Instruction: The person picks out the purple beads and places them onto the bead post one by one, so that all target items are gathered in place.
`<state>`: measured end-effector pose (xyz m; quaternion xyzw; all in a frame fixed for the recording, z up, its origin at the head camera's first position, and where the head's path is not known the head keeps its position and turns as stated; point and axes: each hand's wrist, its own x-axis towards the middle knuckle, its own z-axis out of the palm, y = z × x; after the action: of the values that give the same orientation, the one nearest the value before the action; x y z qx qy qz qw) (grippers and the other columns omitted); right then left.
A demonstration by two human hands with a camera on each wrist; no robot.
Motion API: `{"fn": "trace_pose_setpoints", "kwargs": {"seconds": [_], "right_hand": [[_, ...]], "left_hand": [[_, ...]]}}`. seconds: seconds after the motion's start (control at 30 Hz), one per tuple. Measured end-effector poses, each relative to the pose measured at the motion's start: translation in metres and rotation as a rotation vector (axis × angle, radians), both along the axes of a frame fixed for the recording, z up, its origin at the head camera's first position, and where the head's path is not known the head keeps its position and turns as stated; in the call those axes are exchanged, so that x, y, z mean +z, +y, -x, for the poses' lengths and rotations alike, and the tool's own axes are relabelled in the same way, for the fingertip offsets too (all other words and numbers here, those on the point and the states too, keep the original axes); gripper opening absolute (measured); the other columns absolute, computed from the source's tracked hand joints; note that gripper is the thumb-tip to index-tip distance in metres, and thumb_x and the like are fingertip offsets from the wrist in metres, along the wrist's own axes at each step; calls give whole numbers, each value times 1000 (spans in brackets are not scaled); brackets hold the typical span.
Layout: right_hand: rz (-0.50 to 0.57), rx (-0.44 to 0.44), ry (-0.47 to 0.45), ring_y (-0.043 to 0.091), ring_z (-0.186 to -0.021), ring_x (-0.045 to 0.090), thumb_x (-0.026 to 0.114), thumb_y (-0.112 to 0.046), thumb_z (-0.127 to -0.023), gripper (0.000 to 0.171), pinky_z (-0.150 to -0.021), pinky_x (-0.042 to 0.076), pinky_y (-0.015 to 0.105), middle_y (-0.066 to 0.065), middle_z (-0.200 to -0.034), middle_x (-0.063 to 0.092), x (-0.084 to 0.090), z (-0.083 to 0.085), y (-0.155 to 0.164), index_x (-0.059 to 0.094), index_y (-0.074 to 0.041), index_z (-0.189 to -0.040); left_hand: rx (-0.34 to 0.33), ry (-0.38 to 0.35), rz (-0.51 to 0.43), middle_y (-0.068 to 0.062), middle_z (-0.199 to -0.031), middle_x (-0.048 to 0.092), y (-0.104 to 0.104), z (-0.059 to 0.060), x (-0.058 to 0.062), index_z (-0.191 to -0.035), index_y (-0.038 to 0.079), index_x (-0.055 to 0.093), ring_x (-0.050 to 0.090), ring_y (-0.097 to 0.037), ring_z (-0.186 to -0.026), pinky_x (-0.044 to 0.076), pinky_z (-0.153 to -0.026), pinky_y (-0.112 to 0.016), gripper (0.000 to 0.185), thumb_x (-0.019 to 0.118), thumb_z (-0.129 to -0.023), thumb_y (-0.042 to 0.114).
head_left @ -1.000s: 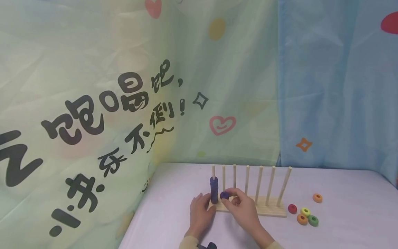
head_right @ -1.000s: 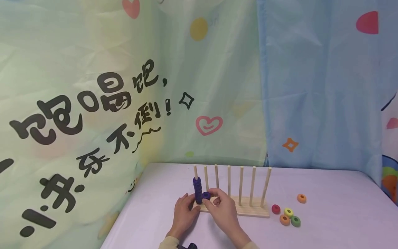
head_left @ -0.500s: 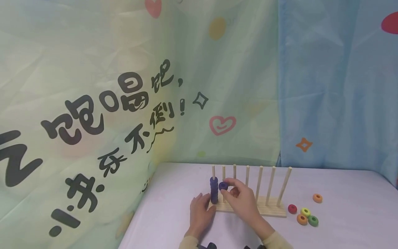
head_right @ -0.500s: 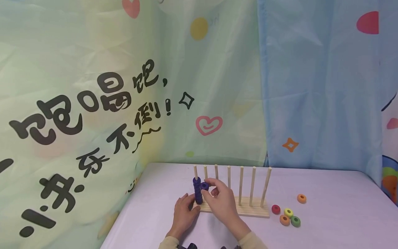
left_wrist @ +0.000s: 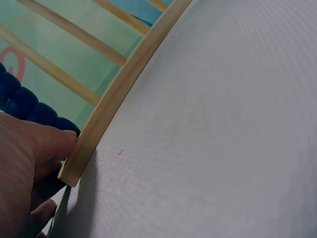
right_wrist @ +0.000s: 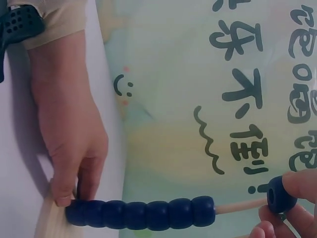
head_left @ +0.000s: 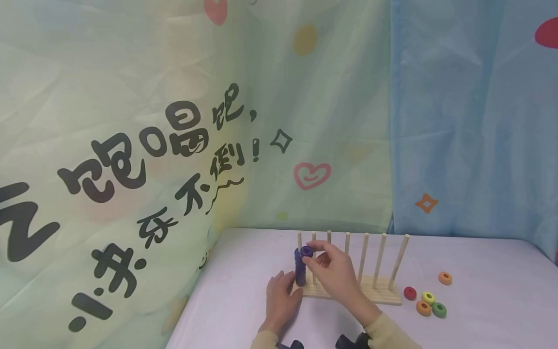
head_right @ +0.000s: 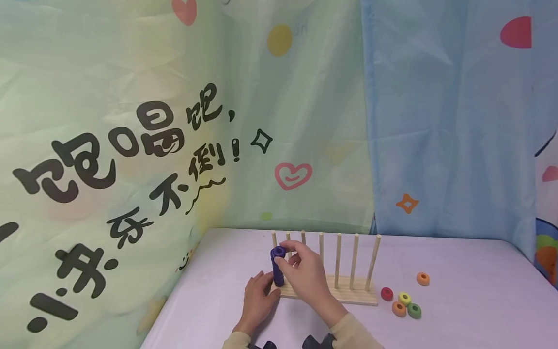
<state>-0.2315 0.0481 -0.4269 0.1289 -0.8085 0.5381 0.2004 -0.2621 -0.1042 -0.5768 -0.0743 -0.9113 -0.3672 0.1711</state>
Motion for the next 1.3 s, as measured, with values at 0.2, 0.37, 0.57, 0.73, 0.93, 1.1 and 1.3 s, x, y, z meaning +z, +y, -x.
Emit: {"fn": "trace_pose_setpoints", "kwargs": {"seconds": [0.2, 0.37, 0.57, 0.73, 0.93, 1.1, 1.3], "right_hand": [[-6, 13, 33, 7, -66, 59, 72, -21, -76, 30, -54, 49, 21, -10, -95, 64, 9, 4, -1, 64, -17, -105], [-25, 7, 76, 7, -70, 60, 72, -20, -76, 31, -58, 51, 22, -10, -93, 66, 20, 9, -3, 64, -17, -106], [-30, 20, 93, 9, -70, 61, 71, -20, -77, 32, -58, 52, 22, -6, -93, 66, 28, 14, -5, 63, -16, -108], [-39, 20, 91, 9, -70, 61, 71, -19, -77, 32, -57, 52, 22, -6, -93, 66, 33, 18, -5, 63, -16, -108], [-75, -2, 67, 7, -67, 59, 70, -22, -79, 34, -49, 49, 22, -4, -96, 66, 30, 27, -5, 62, -21, -111], [-88, -15, 38, 7, -64, 57, 69, -23, -79, 34, -46, 46, 22, -5, -98, 66, 28, 32, -6, 62, -23, -112], [-127, -23, 54, 7, -56, 52, 69, -24, -79, 32, -43, 40, 21, -7, -94, 67, 27, 36, -8, 63, -20, -110]], "left_hand": [[-4, 7, -4, 1, -115, 62, 0, 0, 1, -114, 17, 61, 44, -30, -121, 20, -107, -53, 39, 65, -75, 22], [2, -4, -8, 1, -116, 62, 1, -1, 3, -114, 16, 61, 44, -29, -122, 20, -107, -52, 39, 65, -76, 23], [15, 3, -3, 1, -115, 62, 1, 0, 1, -115, 15, 61, 45, -28, -121, 21, -107, -51, 40, 66, -76, 23], [9, -3, -4, 1, -116, 62, 0, 0, 0, -115, 14, 61, 44, -28, -122, 20, -108, -50, 41, 65, -75, 23], [1, -31, -10, 2, -118, 61, 0, -1, 2, -116, 16, 60, 43, -27, -123, 18, -109, -49, 41, 65, -76, 24], [-9, -22, -21, 1, -118, 61, 0, -1, 3, -117, 15, 60, 43, -28, -123, 18, -108, -50, 42, 65, -76, 23], [-4, -17, -16, 0, -118, 61, 0, -1, 2, -116, 15, 60, 43, -28, -123, 19, -108, -50, 42, 65, -76, 23]]}}
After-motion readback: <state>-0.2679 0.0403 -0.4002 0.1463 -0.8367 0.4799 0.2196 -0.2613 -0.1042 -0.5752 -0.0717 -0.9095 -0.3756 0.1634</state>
